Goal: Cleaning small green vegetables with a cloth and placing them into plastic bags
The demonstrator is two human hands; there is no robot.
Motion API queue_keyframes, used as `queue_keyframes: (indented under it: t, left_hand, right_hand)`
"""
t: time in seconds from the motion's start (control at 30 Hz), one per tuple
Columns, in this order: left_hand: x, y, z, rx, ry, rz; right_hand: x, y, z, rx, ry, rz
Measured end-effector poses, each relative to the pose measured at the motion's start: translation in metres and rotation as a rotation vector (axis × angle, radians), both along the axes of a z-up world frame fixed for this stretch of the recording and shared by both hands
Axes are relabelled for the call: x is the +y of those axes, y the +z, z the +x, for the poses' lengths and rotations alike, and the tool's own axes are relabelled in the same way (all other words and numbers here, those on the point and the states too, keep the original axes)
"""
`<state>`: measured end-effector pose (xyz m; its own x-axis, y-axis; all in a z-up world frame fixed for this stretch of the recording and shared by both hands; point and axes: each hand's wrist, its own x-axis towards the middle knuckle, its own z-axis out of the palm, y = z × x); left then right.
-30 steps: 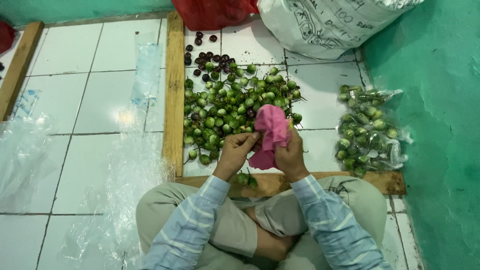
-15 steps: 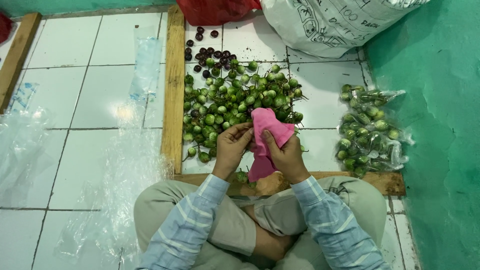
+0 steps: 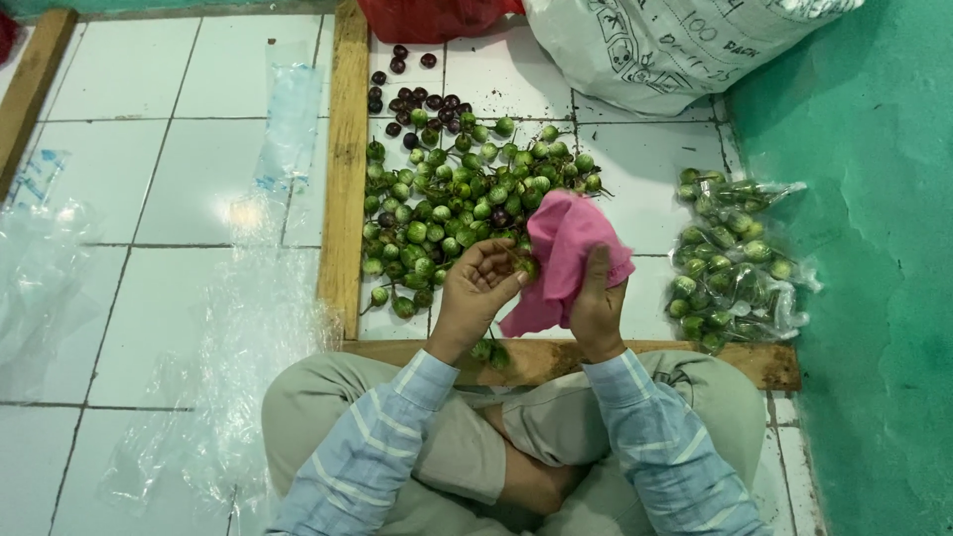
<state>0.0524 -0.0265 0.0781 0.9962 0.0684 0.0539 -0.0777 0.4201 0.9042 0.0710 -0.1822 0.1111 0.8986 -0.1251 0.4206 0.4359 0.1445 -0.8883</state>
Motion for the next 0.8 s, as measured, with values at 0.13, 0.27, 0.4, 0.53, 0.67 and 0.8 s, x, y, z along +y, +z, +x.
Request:
queue_keyframes:
  t: [0.13, 0.27, 0.4, 0.53, 0.67, 0.8]
  left_hand:
    - [0.0, 0.016, -0.006, 0.009, 0.058, 0.128]
    - [0.006, 0.018, -0.008, -0.022, 0.069, 0.41]
    - [0.002, 0.049, -0.012, -0.061, 0.037, 0.499]
    - [0.005, 0.053, -0.012, -0.065, 0.014, 0.462]
    - [0.01, 0.036, -0.006, -0.045, 0.036, 0.324]
    - [0.001, 0.02, 0.001, 0.15, -0.002, -0.187]
  right_hand:
    - [0.015, 0.059, -0.015, 0.149, 0.238, -0.162]
    - [0.013, 0.015, -0.012, 0.052, 0.179, -0.372]
    - [0.011, 0.018, -0.012, 0.066, 0.155, -0.369]
    - [0.01, 0.013, -0.008, 0.05, 0.058, -0.286]
    - [-0.003, 0.022, 0.006, 0.042, 0.174, 0.048]
    - [0.006, 0.017, -0.003, 0.007, 0.212, -0.085]
